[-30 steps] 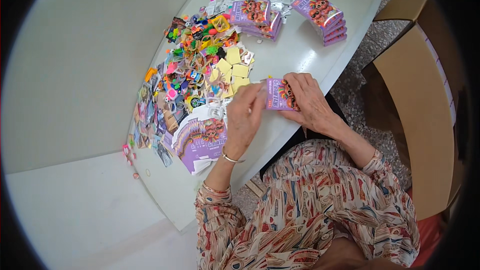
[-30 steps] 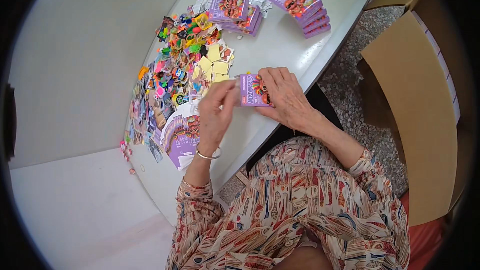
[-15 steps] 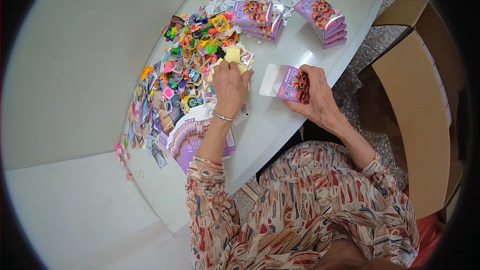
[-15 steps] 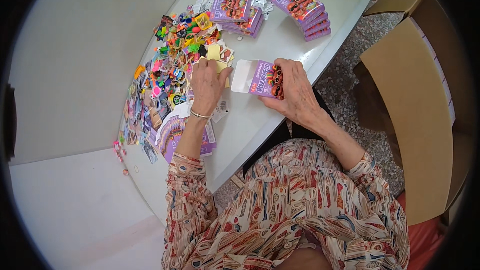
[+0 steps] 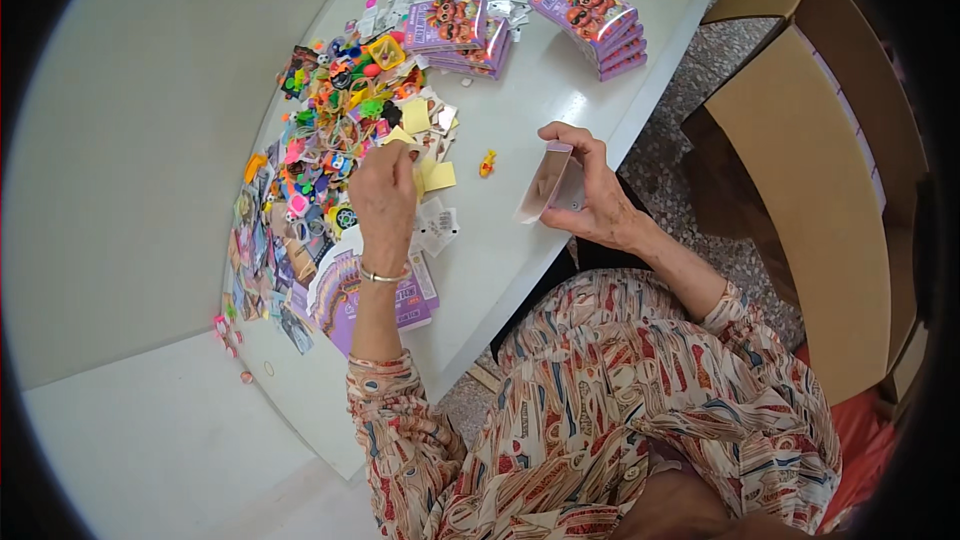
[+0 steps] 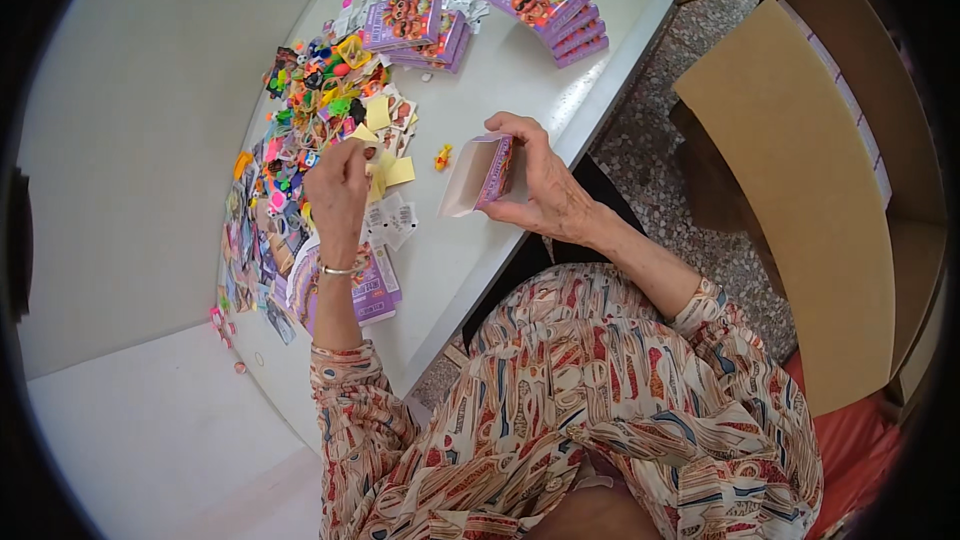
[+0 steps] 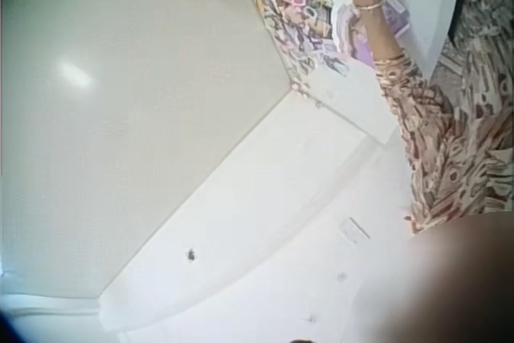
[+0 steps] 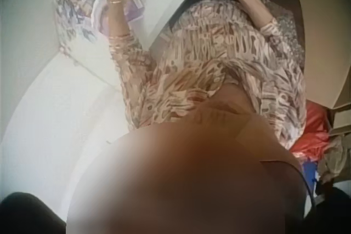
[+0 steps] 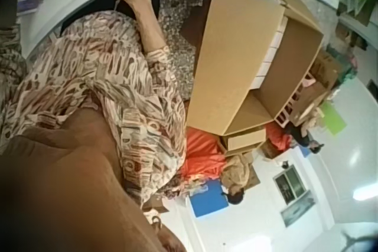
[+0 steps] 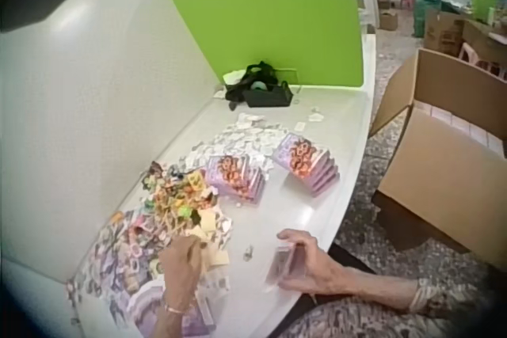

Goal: Sorting colorful decorative cards and placing them into small purple packaging boxes.

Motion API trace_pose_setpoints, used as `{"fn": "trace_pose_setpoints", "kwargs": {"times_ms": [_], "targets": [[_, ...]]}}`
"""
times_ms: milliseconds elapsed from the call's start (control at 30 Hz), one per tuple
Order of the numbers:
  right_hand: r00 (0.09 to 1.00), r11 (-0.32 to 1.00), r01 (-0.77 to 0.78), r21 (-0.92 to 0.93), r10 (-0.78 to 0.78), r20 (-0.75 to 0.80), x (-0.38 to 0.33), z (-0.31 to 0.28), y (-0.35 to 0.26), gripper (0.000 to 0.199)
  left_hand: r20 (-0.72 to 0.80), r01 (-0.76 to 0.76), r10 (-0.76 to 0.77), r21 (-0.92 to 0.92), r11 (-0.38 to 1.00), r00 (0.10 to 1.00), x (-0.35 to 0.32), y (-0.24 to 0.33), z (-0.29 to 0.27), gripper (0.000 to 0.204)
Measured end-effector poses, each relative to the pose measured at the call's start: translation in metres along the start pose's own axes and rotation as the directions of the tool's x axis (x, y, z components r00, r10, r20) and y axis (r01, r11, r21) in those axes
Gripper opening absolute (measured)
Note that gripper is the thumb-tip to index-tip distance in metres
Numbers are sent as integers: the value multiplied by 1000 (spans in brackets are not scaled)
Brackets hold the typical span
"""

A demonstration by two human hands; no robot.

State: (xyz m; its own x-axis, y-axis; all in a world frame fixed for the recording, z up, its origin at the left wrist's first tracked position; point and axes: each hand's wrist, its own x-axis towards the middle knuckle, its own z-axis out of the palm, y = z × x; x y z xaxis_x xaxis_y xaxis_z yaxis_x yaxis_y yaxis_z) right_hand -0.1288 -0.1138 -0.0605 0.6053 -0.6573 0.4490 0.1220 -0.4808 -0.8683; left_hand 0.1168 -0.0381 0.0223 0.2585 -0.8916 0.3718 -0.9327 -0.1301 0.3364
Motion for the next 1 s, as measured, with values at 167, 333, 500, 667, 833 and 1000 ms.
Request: {"fn": "trace_pose_setpoints", "kwargs": {"times_ms": [167,333,500,667,833,1000], "targets": [[996,996,86,-6,-86,4,-1,3,3,88,-219,29,-44,-72,997,975,-13,46,-30,12],[994,995,103,-17,-103,-20,-6,3,11,96,-369,-127,88,-83,988,925,-33,89,-48,23],[984,981,175,-79,-178,-32,-8,6,9,99,-347,-296,235,-134,946,908,-51,119,-67,32],[987,980,141,-143,-150,-58,-13,15,-1,98,-240,-395,352,-166,903,905,-58,125,-57,39],[993,974,7,-226,-34,-116,-16,21,-11,93,-205,-362,361,31,932,910,-48,121,-19,44],[992,962,-84,-259,57,-109,-10,16,-20,90,-243,-299,259,-143,944,935,-43,109,-27,35]]}}
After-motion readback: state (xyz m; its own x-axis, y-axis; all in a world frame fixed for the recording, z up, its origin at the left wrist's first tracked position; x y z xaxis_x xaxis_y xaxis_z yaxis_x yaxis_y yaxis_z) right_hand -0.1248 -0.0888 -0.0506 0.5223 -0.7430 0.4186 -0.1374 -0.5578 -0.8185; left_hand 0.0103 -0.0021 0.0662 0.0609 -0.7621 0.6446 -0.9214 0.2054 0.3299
